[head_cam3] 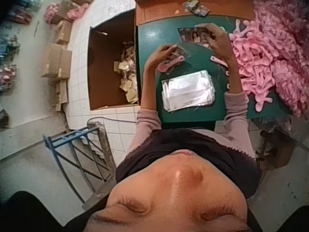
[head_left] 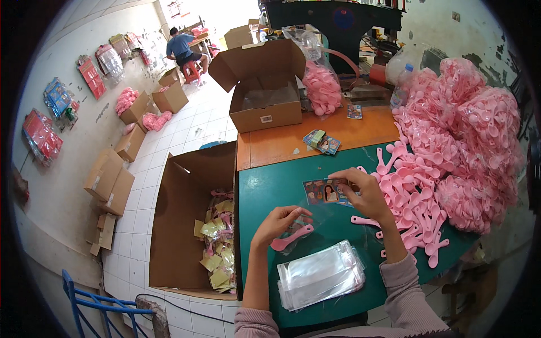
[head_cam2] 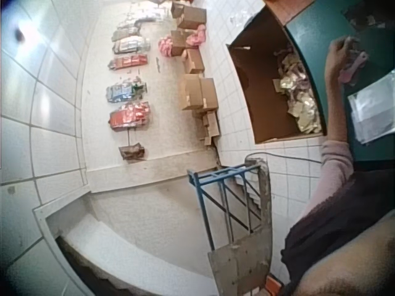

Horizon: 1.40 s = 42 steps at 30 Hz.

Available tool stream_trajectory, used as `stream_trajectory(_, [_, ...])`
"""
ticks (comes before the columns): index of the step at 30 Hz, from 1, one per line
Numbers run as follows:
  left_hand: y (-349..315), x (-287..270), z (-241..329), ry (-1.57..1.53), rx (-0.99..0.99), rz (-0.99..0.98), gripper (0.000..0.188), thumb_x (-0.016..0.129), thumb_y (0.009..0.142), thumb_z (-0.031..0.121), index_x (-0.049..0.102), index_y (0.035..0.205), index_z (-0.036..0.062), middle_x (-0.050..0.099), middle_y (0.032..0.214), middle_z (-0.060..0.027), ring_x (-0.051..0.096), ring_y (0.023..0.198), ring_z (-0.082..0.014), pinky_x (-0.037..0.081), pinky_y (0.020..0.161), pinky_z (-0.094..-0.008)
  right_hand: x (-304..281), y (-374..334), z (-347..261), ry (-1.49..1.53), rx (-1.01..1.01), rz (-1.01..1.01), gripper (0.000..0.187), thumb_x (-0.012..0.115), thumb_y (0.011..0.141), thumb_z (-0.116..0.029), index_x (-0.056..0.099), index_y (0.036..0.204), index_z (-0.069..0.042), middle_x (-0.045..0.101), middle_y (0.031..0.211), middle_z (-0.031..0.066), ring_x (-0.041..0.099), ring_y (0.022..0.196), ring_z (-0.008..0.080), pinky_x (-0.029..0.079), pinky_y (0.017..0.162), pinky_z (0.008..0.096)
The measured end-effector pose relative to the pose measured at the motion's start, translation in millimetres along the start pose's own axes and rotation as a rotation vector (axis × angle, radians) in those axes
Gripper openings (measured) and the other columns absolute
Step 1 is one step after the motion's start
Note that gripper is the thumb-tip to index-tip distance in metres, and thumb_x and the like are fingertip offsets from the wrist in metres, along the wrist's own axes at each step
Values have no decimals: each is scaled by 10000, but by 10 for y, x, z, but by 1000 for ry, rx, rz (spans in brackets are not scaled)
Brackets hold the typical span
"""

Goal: The person packs plastic spoons and printed cards into clear plastic bags by hand and drops the packaged bags into a cardboard box.

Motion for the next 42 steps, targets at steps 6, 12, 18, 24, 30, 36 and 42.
stream_trajectory(6, [6, -8, -10, -23, -28, 76, 319, 416, 922, 271, 584, 1008, 15, 618, 913, -67, 584, 760, -120, 481, 675, -255, 62, -24, 113, -113, -146, -209, 251, 533, 739, 43, 605, 961, -52, 576, 814, 118, 570, 717, 261, 449, 633, 315])
stream_trajectory(12, [26, 10, -4, -90, -10, 43, 318, 405, 928, 258, 584, 996, 4, 622, 910, -78, 604, 788, -138, 500, 687, -257, -17, -2, -57, -98, -24, -21, 247, 535, 731, 53, 604, 945, -48, 576, 813, 113, 571, 705, 260, 452, 616, 307])
stream_trajectory(18, [52, -5, -34, -79, -14, 48, 323, 394, 932, 260, 580, 995, 5, 628, 917, -90, 612, 814, -151, 511, 690, -268, 27, -22, 68, -148, -106, -124, 244, 547, 717, 57, 609, 931, -44, 579, 825, 113, 574, 705, 260, 459, 629, 304])
stream_trajectory(24, [28, 51, 27, 5, -27, 49, 318, 409, 924, 251, 617, 918, 10, 615, 848, -28, 567, 726, -87, 475, 630, -224, 32, -40, 129, -167, -161, -227, 244, 539, 723, 61, 606, 940, -28, 588, 837, 121, 579, 712, 243, 459, 631, 286])
stream_trajectory(30, [33, 30, 18, 62, 9, 68, 311, 405, 923, 240, 619, 899, 15, 608, 855, -40, 568, 780, -105, 479, 670, -243, -108, -8, 36, 25, 108, -129, 235, 533, 744, 56, 598, 954, -26, 599, 869, 119, 579, 750, 240, 457, 649, 290])
stream_trajectory(36, [17, 78, 69, -14, -23, 40, 310, 412, 924, 269, 600, 964, 27, 606, 884, -37, 585, 758, -119, 485, 699, -256, -45, -36, 141, -128, -98, -225, 229, 551, 719, 47, 597, 932, -25, 600, 848, 124, 581, 762, 252, 462, 664, 304])
stream_trajectory(42, [64, 77, -27, 151, -10, 34, 311, 451, 910, 277, 598, 978, 12, 604, 840, -25, 555, 729, -96, 464, 675, -232, -65, -51, 120, -91, -120, -299, 229, 554, 710, 42, 594, 926, -22, 604, 829, 125, 590, 767, 258, 464, 684, 310])
Point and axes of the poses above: each hand's wrist, its own y-axis towards the middle knuckle, its own x-axis out of the palm, z = x × y, the point moved 2 cm from there along y, towards the middle knuckle
